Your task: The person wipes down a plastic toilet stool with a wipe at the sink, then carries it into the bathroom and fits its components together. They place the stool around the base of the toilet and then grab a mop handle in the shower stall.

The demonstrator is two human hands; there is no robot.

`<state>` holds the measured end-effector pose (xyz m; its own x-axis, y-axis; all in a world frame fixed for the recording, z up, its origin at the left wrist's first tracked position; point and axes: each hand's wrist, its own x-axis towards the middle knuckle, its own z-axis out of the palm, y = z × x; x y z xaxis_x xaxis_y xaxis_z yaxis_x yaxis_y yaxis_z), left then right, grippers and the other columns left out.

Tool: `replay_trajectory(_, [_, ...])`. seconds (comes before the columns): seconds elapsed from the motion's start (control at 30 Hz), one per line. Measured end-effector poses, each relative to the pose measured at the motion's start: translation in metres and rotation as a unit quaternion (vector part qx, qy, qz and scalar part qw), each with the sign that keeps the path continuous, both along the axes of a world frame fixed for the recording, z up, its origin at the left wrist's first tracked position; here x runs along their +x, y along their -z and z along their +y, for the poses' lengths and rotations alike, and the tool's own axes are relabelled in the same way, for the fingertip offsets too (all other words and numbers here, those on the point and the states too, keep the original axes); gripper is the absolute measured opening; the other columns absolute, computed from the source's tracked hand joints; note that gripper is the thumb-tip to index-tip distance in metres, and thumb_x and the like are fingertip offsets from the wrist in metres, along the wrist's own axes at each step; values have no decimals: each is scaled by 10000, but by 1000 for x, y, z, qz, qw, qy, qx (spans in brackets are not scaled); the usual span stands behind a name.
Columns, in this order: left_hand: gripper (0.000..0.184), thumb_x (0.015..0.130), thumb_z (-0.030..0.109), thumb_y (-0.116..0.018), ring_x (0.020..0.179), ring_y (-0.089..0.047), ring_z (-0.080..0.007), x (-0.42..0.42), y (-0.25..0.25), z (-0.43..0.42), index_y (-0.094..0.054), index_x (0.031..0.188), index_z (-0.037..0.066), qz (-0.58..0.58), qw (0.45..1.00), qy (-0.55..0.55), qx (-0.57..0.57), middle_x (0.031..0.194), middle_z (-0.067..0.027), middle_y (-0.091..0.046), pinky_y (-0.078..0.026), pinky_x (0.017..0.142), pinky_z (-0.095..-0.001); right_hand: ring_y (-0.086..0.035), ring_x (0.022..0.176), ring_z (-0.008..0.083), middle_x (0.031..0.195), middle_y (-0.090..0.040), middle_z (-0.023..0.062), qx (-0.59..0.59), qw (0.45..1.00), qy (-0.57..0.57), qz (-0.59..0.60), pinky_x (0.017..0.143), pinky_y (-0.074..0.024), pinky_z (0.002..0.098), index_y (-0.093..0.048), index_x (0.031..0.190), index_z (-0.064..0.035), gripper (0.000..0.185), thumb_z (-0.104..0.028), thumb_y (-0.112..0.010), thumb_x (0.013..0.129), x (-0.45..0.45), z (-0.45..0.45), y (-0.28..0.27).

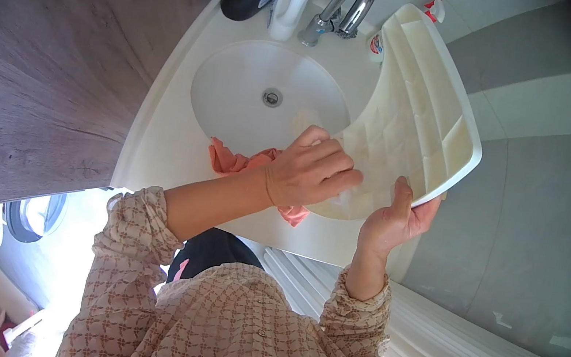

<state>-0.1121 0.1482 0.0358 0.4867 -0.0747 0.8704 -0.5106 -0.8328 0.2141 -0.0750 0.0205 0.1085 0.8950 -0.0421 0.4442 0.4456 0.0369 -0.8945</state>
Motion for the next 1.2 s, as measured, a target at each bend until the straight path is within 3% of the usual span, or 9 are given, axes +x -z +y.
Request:
replay_trajectory(0.1, [409, 623, 196, -618, 764, -491, -152, -3, 8, -2, -632, 1026, 126, 81, 990, 21, 116, 775, 10, -481, -362, 809, -342, -527, 895, 119, 1010, -580, 41, -6, 1000, 13, -3, 814, -407, 241, -552, 1117, 16, 353, 54, -502, 770, 1, -5, 7])
replay_trajectory(0.2, [243, 753, 163, -566, 796, -482, -138, -2, 7, -3, -625, 978, 93, 50, 992, 32, 115, 751, 14, -466, -397, 759, -335, -529, 889, 120, 1014, -581, 44, -6, 1000, 16, -17, 808, -409, 243, -552, 1120, 16, 357, 55, -502, 769, 1, -3, 7])
replay_trajectory(0.3, [245, 743, 150, -568, 779, -486, -144, -2, 5, -9, -619, 968, 70, 55, 990, -16, 131, 752, 9, -469, -397, 775, -340, -530, 895, 122, 1017, -582, 48, -7, 1000, 12, 5, 809, -410, 244, -553, 1117, 18, 355, 55, -503, 768, -1, -2, 3])
replay_trajectory(0.5, [233, 732, 138, -570, 771, -502, -156, -4, 15, -3, -618, 943, 51, 52, 995, 39, 74, 771, -6, -503, -389, 817, -352, -528, 892, 118, 1009, -582, 48, -9, 1000, 6, 3, 805, -409, 242, -554, 1102, 16, 341, 52, -508, 766, -3, -1, 1])
replay_trajectory(0.7, [255, 733, 138, -567, 806, -492, -159, 4, -1, -6, -617, 962, 39, 77, 978, 18, 192, 795, -5, -506, -376, 809, -328, -528, 891, 120, 1010, -581, 50, 6, 1000, 9, 11, 806, -407, 242, -555, 1100, 15, 339, 46, -504, 766, 2, -3, 4])
replay_trajectory(0.9, [292, 734, 173, -578, 808, -473, -153, -3, -6, -23, -618, 991, 42, 142, 971, -62, 182, 790, 8, -499, -338, 715, -303, -523, 903, 124, 997, -577, 47, -1, 1000, 0, 21, 827, -402, 255, -559, 1085, 12, 313, 39, -505, 778, 3, 1, -2])
replay_trajectory(1.0, [510, 635, 211, -673, 827, -494, -166, -12, -8, -28, -581, 1097, 14, 227, 960, -63, 148, 835, -23, -508, -328, 724, -316, -523, 901, 122, 991, -577, 42, -32, 999, 9, -10, 831, -401, 256, -560, 1076, 9, 293, 33, -512, 788, -2, 4, 1])
replay_trajectory(1.1, [551, 614, 189, -694, 787, -497, -171, -15, -11, -28, -558, 1113, -1, 257, 960, -48, 96, 822, -43, -513, -327, 689, -319, -525, 896, 122, 989, -577, 39, -22, 1000, -5, -1, 830, -400, 254, -564, 1068, 4, 279, 29, -519, 795, -5, 9, -1])
replay_trajectory(1.2, [469, 665, 147, -681, 769, -519, -197, -14, -17, -33, -570, 1099, 6, 305, 949, -43, 61, 825, -62, -529, -358, 677, -346, -532, 930, 140, 1041, -573, 80, -45, 998, -29, 16, 838, -416, 267, -501, 1158, 33, 362, 81, -479, 800, -5, 3, -1])
